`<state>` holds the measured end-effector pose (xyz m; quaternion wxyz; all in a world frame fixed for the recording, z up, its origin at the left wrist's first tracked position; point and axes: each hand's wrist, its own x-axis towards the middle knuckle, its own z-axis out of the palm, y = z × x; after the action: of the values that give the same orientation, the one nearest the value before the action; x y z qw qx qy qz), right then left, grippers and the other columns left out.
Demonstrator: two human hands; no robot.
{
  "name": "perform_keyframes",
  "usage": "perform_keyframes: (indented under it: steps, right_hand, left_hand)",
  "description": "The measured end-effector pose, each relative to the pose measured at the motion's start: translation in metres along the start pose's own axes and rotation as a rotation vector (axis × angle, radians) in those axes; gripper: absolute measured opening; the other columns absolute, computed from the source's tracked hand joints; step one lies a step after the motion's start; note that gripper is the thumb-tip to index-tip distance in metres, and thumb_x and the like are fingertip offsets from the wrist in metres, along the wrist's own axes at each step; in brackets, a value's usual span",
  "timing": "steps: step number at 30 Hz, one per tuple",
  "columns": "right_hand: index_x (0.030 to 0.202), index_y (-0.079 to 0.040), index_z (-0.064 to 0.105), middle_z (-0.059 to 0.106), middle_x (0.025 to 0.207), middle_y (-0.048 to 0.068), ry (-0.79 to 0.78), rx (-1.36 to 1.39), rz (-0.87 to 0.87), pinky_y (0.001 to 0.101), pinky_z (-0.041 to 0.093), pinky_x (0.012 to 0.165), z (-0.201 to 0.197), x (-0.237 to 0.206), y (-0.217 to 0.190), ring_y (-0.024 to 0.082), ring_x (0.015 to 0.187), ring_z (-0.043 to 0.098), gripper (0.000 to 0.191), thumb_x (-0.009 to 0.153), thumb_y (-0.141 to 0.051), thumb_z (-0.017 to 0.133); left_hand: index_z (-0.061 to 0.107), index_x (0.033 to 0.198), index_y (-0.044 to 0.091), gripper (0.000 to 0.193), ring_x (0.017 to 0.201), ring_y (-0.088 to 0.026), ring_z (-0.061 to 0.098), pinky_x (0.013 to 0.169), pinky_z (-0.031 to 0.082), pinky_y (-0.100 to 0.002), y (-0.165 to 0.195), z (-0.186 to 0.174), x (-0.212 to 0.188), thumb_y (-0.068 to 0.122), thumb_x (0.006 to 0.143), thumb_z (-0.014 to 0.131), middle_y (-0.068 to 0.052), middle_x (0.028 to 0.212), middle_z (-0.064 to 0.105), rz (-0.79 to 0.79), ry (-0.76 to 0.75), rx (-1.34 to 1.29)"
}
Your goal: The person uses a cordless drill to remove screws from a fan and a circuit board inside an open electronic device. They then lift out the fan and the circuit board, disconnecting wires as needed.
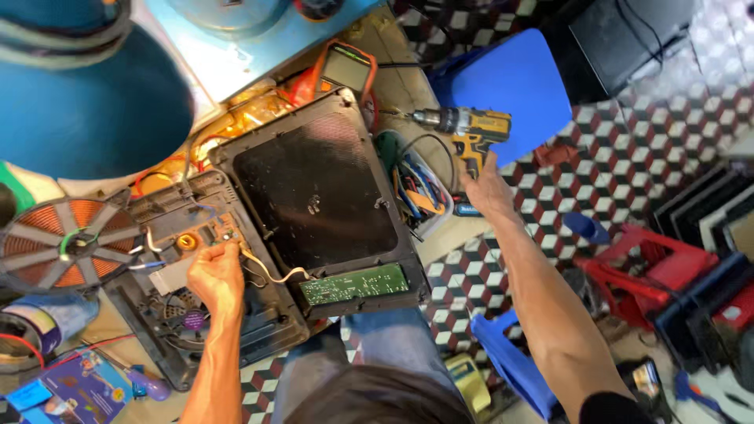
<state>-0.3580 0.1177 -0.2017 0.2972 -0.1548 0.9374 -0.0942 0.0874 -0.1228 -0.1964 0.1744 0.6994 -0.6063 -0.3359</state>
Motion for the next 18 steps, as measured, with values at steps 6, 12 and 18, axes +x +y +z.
perform_keyframes:
  steps: [6, 12, 18]
  right_hand:
    - [0.155, -0.008, 0.027, 0.057, 0.14, 0.027, 0.041, 0.015, 0.012, 0.0567, 0.043, 0.104, -0.007, -0.021, -0.004, 0.048, 0.125, 0.055, 0.081, 0.092, -0.044, 0.065]
    - [0.136, 0.0, 0.047, 0.061, 0.132, 0.027, 0.213, 0.015, -0.126, 0.0543, 0.046, 0.102, -0.027, -0.035, 0.019, 0.046, 0.123, 0.057, 0.071, 0.083, -0.039, 0.074]
    - [0.124, 0.005, 0.054, 0.06, 0.125, 0.029, 0.158, 0.03, -0.207, 0.0549, 0.049, 0.094, -0.029, -0.062, 0.058, 0.047, 0.115, 0.058, 0.064, 0.08, -0.035, 0.077]
  left_hand:
    - [0.079, 0.095, 0.003, 0.023, 0.077, -0.025, 0.074, 0.075, 0.057, -0.038, 0.022, -0.005, -0.024, 0.024, 0.088, 0.078, -0.016, 0.084, 0.076, 0.101, 0.113, 0.075]
    - [0.074, 0.095, 0.001, 0.032, 0.083, -0.04, 0.072, 0.075, 0.053, -0.049, 0.046, -0.006, -0.062, 0.033, 0.092, 0.076, -0.021, 0.089, 0.073, 0.251, 0.162, 0.209]
    - [0.081, 0.096, 0.009, 0.028, 0.084, -0.044, 0.071, 0.08, 0.055, -0.052, 0.068, 0.004, -0.086, 0.034, 0.085, 0.073, -0.026, 0.089, 0.073, 0.084, 0.271, 0.375]
